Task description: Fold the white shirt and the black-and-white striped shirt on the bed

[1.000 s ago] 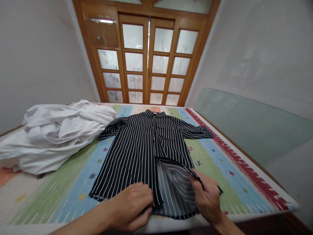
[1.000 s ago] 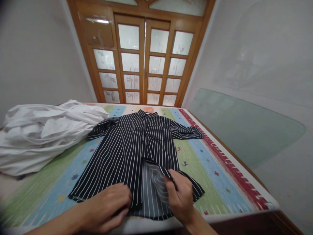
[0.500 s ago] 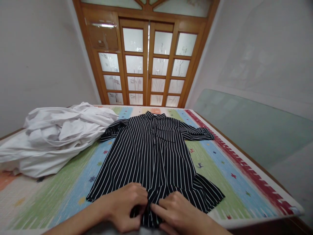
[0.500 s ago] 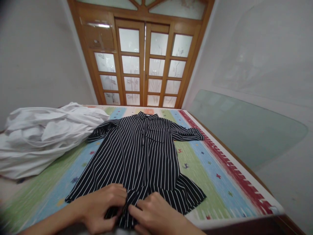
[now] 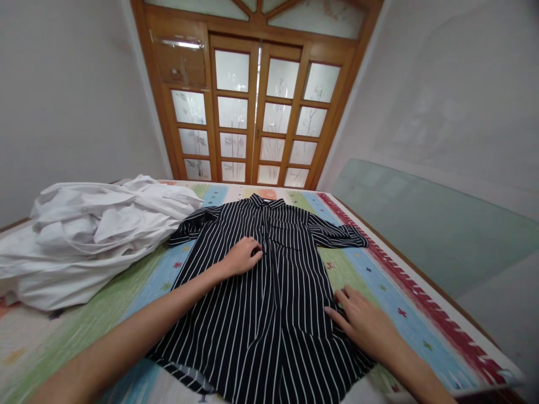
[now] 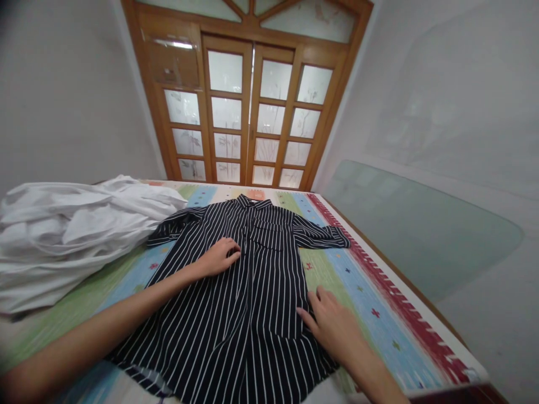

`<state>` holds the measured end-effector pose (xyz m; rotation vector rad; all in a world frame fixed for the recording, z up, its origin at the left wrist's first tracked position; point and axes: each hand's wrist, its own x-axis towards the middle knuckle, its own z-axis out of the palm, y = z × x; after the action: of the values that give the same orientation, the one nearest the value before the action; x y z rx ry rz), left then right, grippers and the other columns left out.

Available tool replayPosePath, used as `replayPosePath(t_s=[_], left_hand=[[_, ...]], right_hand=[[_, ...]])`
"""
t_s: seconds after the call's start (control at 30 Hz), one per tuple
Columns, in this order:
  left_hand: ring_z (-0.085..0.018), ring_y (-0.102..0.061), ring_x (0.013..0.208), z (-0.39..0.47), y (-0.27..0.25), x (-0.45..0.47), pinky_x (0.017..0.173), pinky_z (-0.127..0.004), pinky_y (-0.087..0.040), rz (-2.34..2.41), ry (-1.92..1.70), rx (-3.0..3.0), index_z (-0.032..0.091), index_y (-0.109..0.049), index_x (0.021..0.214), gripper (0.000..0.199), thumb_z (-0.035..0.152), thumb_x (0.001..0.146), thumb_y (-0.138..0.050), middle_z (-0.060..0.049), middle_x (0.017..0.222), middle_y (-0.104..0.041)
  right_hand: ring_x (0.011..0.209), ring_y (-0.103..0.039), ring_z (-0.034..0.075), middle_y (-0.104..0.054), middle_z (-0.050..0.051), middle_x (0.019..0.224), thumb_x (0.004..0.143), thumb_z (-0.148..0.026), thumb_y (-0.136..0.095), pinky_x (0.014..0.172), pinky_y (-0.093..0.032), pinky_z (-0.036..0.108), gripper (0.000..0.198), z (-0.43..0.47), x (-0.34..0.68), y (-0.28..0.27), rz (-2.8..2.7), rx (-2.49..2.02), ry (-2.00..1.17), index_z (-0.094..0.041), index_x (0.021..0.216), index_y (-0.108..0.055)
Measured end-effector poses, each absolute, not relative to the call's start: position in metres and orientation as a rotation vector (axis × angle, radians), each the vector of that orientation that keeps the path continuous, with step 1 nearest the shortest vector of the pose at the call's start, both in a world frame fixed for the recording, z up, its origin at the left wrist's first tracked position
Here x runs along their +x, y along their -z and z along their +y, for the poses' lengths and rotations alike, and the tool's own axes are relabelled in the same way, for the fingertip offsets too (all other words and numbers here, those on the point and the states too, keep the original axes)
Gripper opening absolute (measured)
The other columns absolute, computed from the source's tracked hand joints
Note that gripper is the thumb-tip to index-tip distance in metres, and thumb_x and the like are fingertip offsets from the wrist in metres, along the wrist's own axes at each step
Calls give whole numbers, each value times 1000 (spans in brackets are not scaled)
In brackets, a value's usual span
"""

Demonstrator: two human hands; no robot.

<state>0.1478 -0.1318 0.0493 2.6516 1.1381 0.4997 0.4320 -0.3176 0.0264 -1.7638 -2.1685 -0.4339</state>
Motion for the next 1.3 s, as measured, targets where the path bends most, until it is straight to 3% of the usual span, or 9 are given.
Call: replayPosePath(t_s=[0.17,0.37,0.47,0.57,0.67,0.8,0.93,1.07,1.3], left_hand=[[-32,-52,112,-83,-44,180,97,-47,-38,1358,-504,2626,10,-62,110,33,31,93,-43,-17,116,-61],[-29,-61,100,-48,-38,197,96,-47,-39,1474,-445,2515,13,-65,106,36,37,93,-42,-13,100,-69],[-29,-62,100,-37,-34,201,96,-47,-39,1437,-427,2515,13,-63,117,39,34,90,-45,-12,101,-69],[-27,-59,106,-32,-29,202,96,-45,-40,1377,-435,2545,17,-64,120,38,25,89,-43,-11,110,-66],[-27,-52,116,-34,-24,198,98,-43,-39,1301,-461,2604,19,-65,119,39,21,89,-41,-11,124,-59],[-28,-44,125,-42,-20,191,104,-48,-33,1197,-468,2673,22,-53,134,44,30,93,-41,-8,137,-53],[-28,-39,133,-47,-15,188,111,-52,-23,1197,-464,2681,17,-37,145,57,38,93,-41,-12,144,-47],[-31,-25,142,-51,-13,185,115,-53,-17,1243,-445,2667,11,-32,147,68,46,90,-45,-16,155,-27],[-35,-27,141,-59,-13,178,115,-59,-16,1191,-391,2730,14,-49,137,63,55,90,-43,-16,151,-35]], right_hand=[[66,-62,22,-61,6,72,99,-49,-32,61,-48,35,44,-338,447,3,-2013,-1824,443,-20,77,-57],[52,-64,24,-65,3,59,98,-50,-33,50,-42,34,42,-355,474,22,-1934,-1988,310,-23,74,-56],[48,-62,25,-63,3,55,96,-52,-34,46,-37,34,42,-350,490,17,-1894,-2074,327,-24,72,-55],[53,-61,23,-63,5,63,95,-44,-34,52,-40,35,37,-332,487,-3,-1922,-2034,357,-23,71,-54],[67,-61,22,-62,6,73,92,-34,-40,65,-44,36,25,-302,462,-32,-2003,-1933,312,-22,77,-56],[73,-57,20,-59,4,75,90,-27,-48,67,-41,32,19,-245,413,-64,-2139,-1779,111,-20,75,-56],[79,-56,18,-60,3,78,88,-22,-54,72,-40,29,13,-167,374,-75,-2257,-1567,-61,-18,77,-59],[88,-56,17,-65,6,88,86,-17,-56,84,-39,29,10,-87,352,-67,-2173,-1628,-93,-14,83,-65],[93,-60,20,-70,12,96,82,-29,-62,83,-40,28,20,-5,339,-41,-1972,-1862,-156,-11,88,-70]])
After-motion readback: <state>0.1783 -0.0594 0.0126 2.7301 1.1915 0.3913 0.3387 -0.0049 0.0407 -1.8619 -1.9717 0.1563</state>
